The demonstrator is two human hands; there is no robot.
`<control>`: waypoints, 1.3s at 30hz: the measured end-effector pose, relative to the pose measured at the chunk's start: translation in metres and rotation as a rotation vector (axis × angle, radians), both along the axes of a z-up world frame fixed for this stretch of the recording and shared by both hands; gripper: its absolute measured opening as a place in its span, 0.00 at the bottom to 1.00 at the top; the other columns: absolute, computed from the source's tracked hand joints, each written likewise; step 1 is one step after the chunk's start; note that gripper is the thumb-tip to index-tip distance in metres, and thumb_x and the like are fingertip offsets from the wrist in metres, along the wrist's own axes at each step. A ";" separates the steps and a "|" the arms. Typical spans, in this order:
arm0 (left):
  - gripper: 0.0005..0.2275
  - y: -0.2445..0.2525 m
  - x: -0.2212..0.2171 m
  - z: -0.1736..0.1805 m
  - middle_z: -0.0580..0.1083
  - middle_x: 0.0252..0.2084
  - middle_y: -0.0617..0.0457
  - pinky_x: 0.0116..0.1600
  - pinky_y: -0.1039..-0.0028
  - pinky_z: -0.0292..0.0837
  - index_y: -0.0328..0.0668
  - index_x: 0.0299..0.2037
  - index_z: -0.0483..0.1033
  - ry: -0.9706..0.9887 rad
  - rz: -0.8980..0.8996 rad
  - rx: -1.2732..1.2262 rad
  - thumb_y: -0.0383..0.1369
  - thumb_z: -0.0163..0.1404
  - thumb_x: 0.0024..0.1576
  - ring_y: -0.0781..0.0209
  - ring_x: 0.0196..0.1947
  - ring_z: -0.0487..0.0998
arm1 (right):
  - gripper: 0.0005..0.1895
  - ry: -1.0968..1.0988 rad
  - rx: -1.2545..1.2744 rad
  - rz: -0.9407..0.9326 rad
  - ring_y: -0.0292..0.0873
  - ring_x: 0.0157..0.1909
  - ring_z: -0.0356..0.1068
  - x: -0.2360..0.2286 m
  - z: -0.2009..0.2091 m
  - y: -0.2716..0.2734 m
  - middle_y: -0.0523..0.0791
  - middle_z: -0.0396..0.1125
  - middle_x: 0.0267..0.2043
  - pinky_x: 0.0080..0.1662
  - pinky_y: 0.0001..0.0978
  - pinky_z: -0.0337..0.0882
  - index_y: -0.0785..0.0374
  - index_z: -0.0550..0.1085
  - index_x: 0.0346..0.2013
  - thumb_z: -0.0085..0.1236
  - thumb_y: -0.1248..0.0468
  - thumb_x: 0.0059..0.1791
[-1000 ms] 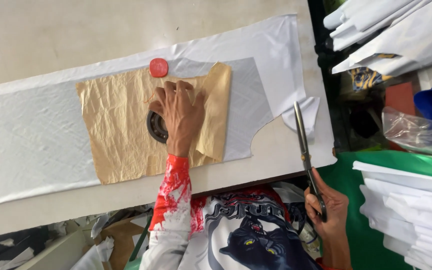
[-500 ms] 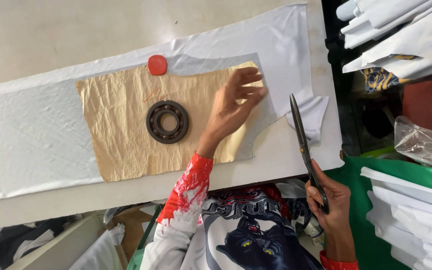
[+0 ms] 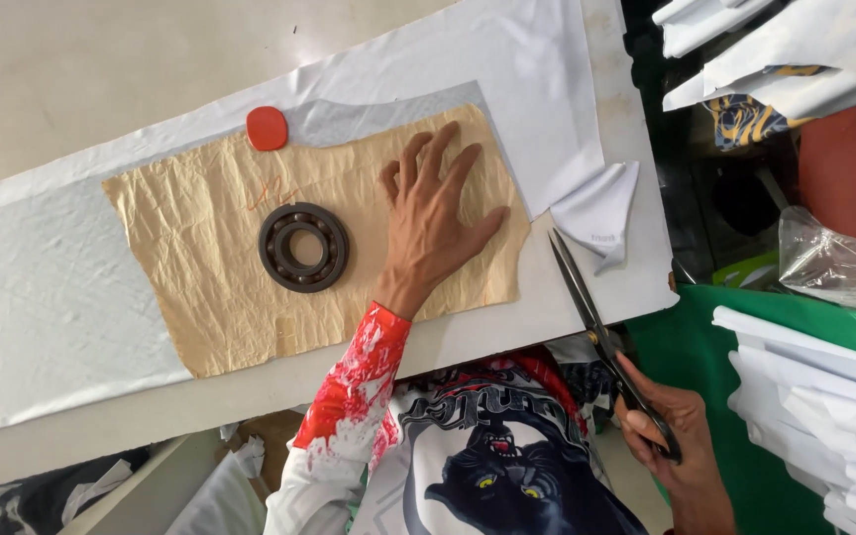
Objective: The person uses a pair of scissors to cut a piece of white fabric that is laid out on a table. A brown paper pattern is placed on top of the fabric and held in place by a red circular weight and a black ring weight. The person carefully cuts the fabric along the edge of the pattern.
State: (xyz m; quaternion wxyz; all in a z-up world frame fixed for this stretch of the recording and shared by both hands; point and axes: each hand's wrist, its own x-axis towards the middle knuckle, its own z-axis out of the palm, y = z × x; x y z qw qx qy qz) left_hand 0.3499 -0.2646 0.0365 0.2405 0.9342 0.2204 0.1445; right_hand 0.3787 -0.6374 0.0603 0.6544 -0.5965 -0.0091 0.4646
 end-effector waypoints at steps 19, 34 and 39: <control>0.43 -0.015 0.004 -0.003 0.47 0.79 0.49 0.72 0.51 0.47 0.55 0.73 0.56 0.200 0.067 0.011 0.62 0.60 0.51 0.45 0.78 0.49 | 0.36 0.178 0.132 0.014 0.30 0.11 0.52 0.014 -0.021 -0.008 0.45 0.60 0.18 0.12 0.19 0.50 0.71 0.61 0.69 0.59 0.66 0.47; 0.43 -0.013 0.000 -0.008 0.43 0.81 0.50 0.71 0.54 0.47 0.58 0.77 0.51 0.257 0.041 0.011 0.68 0.51 0.58 0.46 0.81 0.46 | 0.35 -0.052 -0.050 0.104 0.32 0.14 0.53 0.025 -0.020 0.014 0.48 0.67 0.21 0.18 0.23 0.53 0.71 0.64 0.68 0.57 0.76 0.44; 0.42 -0.012 0.000 -0.005 0.44 0.81 0.49 0.70 0.53 0.49 0.56 0.77 0.51 0.245 0.027 -0.017 0.66 0.52 0.59 0.44 0.81 0.47 | 0.38 -0.061 -0.058 0.134 0.31 0.16 0.53 0.026 -0.016 0.014 0.47 0.70 0.26 0.18 0.22 0.55 0.72 0.62 0.69 0.62 0.73 0.44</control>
